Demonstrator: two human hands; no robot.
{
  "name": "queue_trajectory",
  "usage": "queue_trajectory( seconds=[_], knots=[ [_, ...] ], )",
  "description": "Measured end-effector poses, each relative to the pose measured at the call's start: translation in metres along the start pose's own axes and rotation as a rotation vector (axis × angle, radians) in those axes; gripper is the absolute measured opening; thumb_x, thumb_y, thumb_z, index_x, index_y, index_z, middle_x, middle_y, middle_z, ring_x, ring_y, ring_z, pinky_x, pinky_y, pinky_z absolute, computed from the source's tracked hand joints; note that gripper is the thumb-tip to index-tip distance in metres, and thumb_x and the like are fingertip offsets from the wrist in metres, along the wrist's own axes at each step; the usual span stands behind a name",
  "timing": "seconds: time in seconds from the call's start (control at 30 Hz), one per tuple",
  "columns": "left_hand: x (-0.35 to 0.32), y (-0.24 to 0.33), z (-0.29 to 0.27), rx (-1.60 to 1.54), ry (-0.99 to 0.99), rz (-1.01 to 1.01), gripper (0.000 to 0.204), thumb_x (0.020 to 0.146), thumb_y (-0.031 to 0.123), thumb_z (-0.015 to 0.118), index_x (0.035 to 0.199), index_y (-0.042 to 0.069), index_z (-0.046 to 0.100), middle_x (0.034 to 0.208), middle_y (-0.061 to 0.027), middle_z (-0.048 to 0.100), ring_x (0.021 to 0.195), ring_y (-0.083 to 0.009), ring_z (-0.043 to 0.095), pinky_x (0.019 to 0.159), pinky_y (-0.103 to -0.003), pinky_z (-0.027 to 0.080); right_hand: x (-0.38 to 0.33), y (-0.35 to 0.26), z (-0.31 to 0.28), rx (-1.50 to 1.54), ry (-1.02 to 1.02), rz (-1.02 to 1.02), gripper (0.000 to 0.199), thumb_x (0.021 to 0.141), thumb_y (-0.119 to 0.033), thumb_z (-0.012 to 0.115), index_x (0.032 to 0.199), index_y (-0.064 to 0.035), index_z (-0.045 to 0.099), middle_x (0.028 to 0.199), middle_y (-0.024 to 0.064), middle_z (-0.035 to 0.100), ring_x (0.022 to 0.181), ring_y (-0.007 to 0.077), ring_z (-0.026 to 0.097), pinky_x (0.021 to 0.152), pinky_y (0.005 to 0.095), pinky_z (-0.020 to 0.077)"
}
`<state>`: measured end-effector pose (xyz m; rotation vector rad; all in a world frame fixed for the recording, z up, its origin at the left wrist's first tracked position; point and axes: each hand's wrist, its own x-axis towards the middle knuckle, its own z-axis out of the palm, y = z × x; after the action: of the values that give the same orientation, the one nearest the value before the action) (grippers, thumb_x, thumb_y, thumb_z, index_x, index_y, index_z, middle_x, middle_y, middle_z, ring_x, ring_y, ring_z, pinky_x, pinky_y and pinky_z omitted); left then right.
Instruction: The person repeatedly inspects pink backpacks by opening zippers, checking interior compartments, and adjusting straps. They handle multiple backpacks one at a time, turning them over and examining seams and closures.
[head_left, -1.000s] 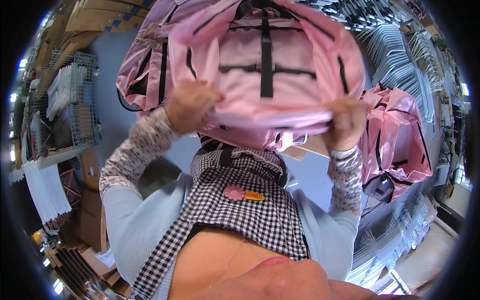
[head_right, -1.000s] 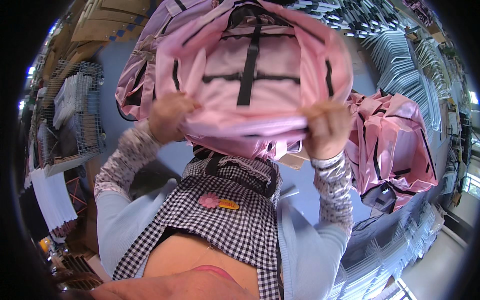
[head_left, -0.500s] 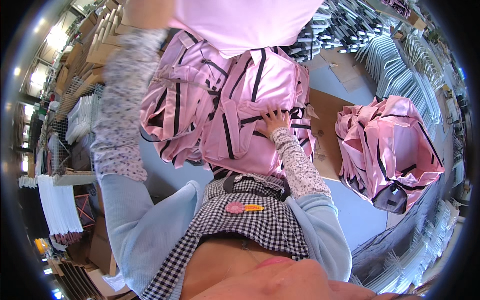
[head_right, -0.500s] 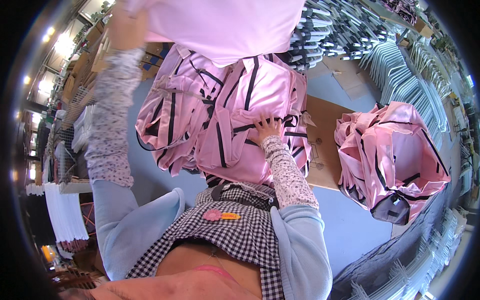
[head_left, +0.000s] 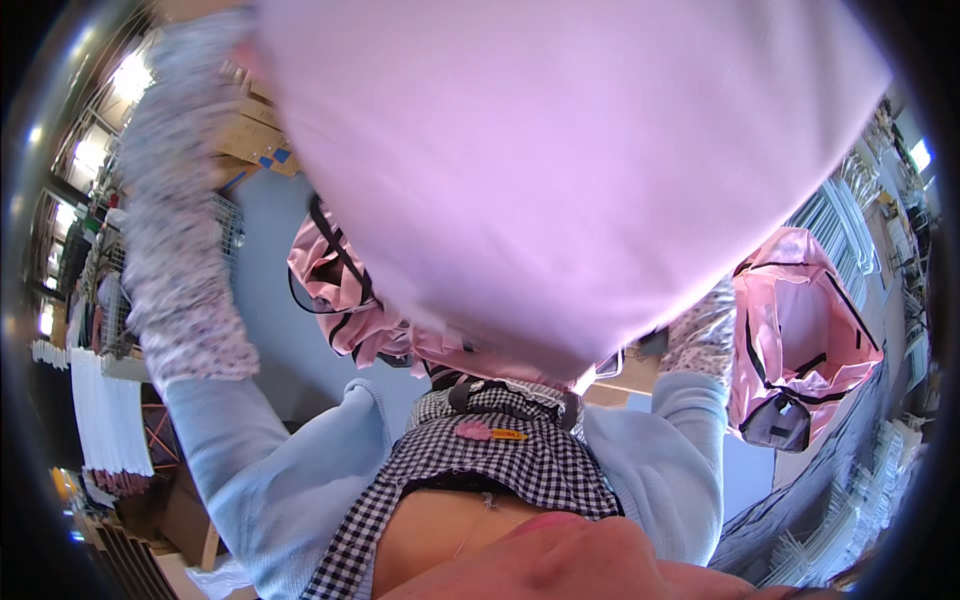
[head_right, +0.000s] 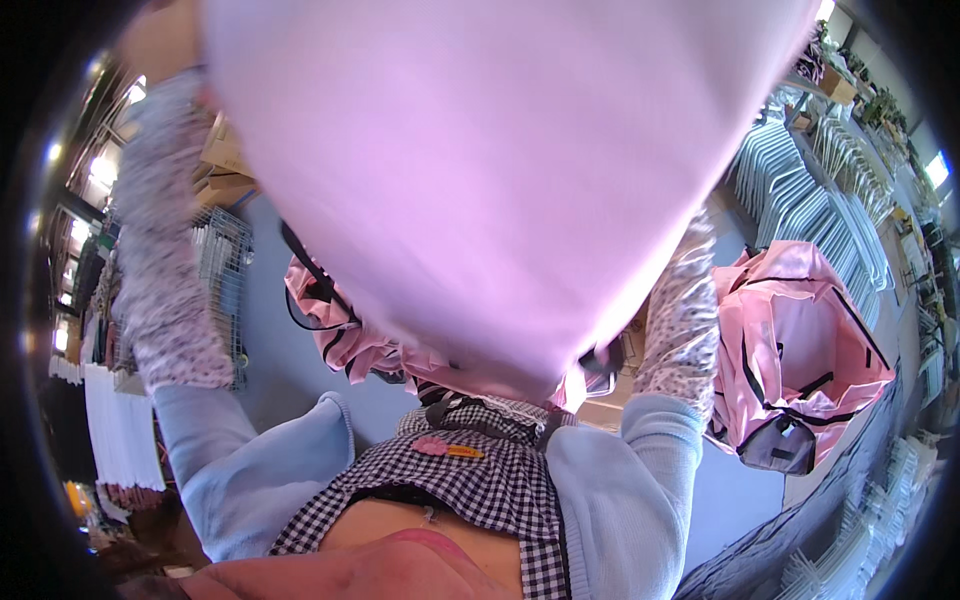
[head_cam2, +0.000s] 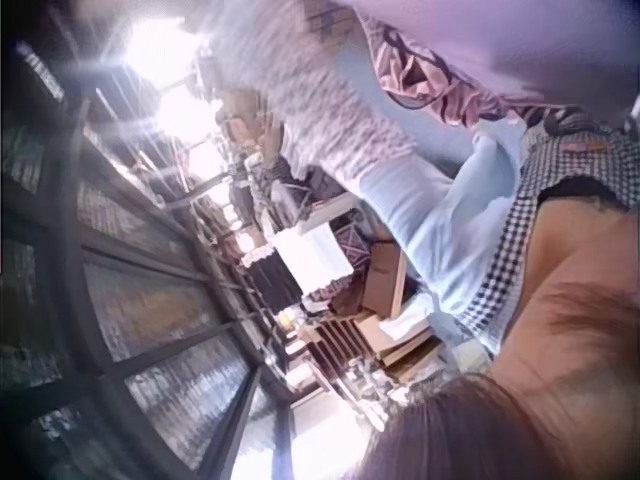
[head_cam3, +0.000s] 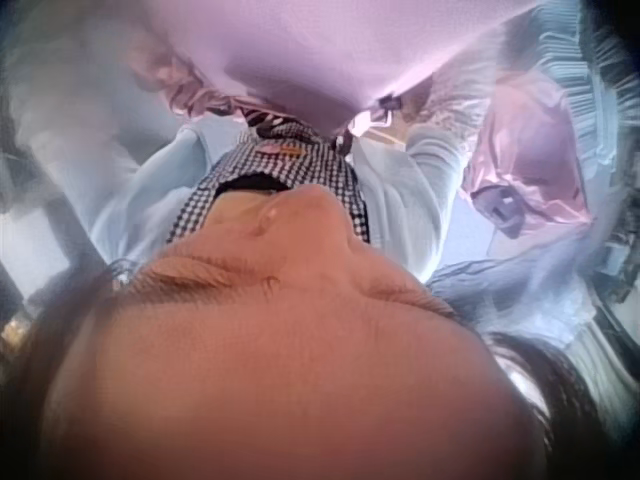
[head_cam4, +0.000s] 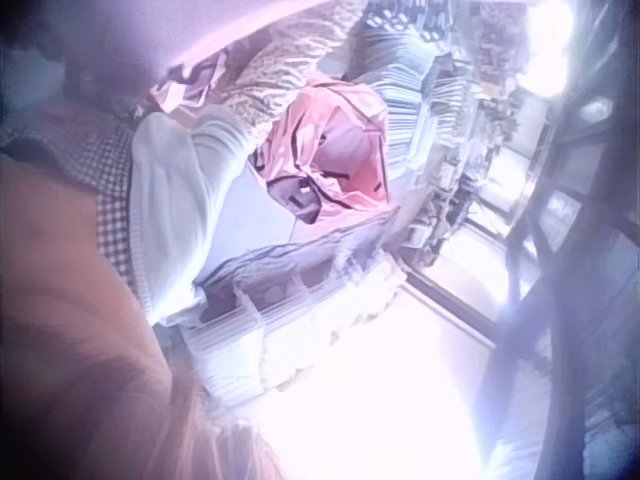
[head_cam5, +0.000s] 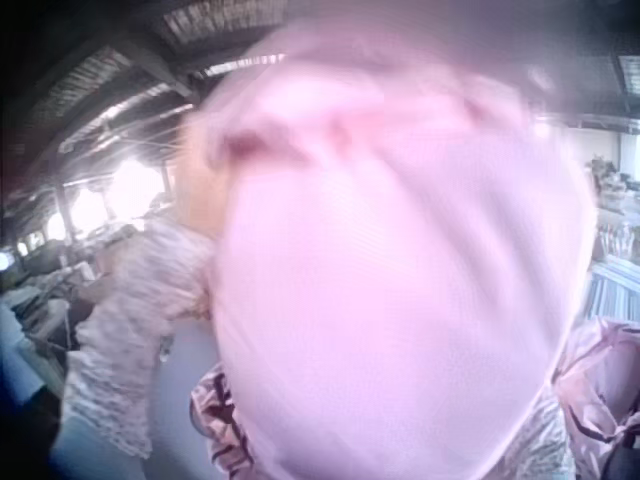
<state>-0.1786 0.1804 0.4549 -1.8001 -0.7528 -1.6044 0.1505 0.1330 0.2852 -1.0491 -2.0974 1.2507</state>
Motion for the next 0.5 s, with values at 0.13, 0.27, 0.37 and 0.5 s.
queue_trajectory(
  seconds=[0.13,0.27,0.37,0.5],
  knots=[
    [-0.059,0.014,0.014,0.528,-0.325,-0.039,0.029,0.082,0.016,0.060,0.109,0.006,0.055,0.085,-0.0181,0.064,0.081,-0.0390,0.062,0.071,-0.043,0.049,0.019,-0.062,-0.010,0.869,-0.101,-0.555,0.060,0.082,-0.045,0.064,0.129,-0.0098,0.052,0.132,0.0094,0.049,0.119,0.0280,0.048,0.102,0.0423,0.0377],
    [-0.108,-0.027,0.074,0.557,-0.454,-0.006,0.034,0.085,0.033,0.062,0.109,0.011,0.052,0.076,-0.0118,0.068,0.061,-0.0325,0.066,0.055,-0.041,0.053,-0.001,-0.039,-0.041,1.010,-0.080,-0.598,0.056,0.082,-0.040,0.067,0.123,-0.0033,0.058,0.125,0.0117,0.059,0.112,0.0272,0.057,0.098,0.0383,0.0445],
    [-0.131,-0.030,0.085,0.542,-0.484,0.104,0.028,0.087,0.031,0.059,0.106,0.013,0.051,0.072,-0.0063,0.068,0.054,-0.0216,0.065,0.046,-0.034,0.051,-0.007,-0.017,-0.076,0.565,0.392,-0.143,0.048,0.073,-0.032,0.077,0.106,0.0015,0.066,0.099,0.0109,0.069,0.087,0.0249,0.067,0.080,0.0359,0.0543],
    [-0.159,-0.042,0.101,0.532,-0.449,0.360,0.026,0.085,0.022,0.058,0.109,0.014,0.053,0.078,0.0009,0.061,0.054,-0.0141,0.062,0.044,-0.029,0.050,0.016,0.017,-0.078,-0.193,0.794,0.216,0.039,0.075,-0.033,0.075,0.098,-0.0016,0.069,0.083,0.0140,0.070,0.075,0.0273,0.068,0.071,0.0364,0.0539]
  ],
)
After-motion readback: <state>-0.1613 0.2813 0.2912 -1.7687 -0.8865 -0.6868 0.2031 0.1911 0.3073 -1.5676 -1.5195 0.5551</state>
